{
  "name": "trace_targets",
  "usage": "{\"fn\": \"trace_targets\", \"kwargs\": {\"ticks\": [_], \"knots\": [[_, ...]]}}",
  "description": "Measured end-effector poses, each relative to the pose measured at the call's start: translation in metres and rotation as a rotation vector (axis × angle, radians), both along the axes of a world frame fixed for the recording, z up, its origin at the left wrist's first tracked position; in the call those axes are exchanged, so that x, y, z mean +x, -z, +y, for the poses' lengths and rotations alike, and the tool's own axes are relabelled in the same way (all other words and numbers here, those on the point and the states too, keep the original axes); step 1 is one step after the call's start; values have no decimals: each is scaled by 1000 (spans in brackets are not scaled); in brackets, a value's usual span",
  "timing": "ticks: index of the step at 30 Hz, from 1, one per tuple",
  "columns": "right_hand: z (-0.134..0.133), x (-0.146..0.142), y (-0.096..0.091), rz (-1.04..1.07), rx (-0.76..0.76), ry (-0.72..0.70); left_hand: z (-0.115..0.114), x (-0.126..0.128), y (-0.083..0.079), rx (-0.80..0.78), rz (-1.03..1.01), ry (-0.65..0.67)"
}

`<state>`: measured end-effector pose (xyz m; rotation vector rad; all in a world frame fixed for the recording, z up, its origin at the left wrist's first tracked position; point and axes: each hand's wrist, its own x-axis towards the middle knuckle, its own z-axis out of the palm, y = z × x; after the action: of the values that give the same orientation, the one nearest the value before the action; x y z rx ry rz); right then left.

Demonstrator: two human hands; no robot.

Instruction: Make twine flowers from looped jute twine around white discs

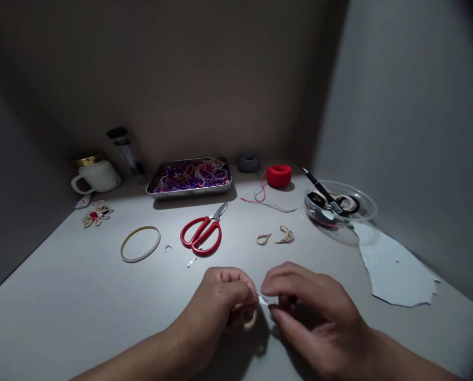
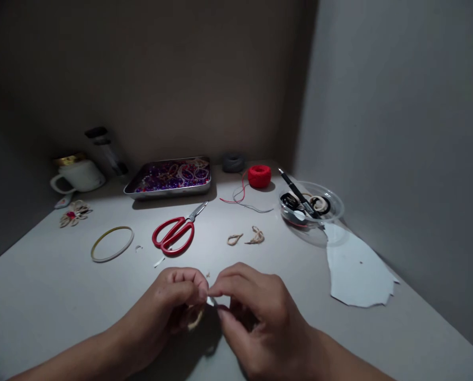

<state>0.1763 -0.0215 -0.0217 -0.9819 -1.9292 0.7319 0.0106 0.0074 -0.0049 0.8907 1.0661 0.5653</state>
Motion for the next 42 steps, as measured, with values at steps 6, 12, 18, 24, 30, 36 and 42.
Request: {"fn": "trace_targets", "kwargs": {"ticks": [6, 12, 18, 24, 30, 36, 42], "knots": [[1, -1, -2, -54, 44, 7, 0, 1, 2, 2, 21, 34], [4, -9, -13, 174, -679, 225, -3, -2, 4, 142, -99, -51], [4, -10, -11, 349, -925, 196, -3, 3, -3, 160, 63, -25], [4, -8, -6, 389, -969, 159, 1, 1, 2, 83, -21, 40], [4, -10, -6, 417, -986, 139, 1, -1, 4, 83, -23, 73], [5, -8, -5, 446, -968, 146, -1, -3, 5, 75, -58, 64], [5, -9, -7, 410, -937, 148, 0, -2, 4, 82, -36, 70]]}}
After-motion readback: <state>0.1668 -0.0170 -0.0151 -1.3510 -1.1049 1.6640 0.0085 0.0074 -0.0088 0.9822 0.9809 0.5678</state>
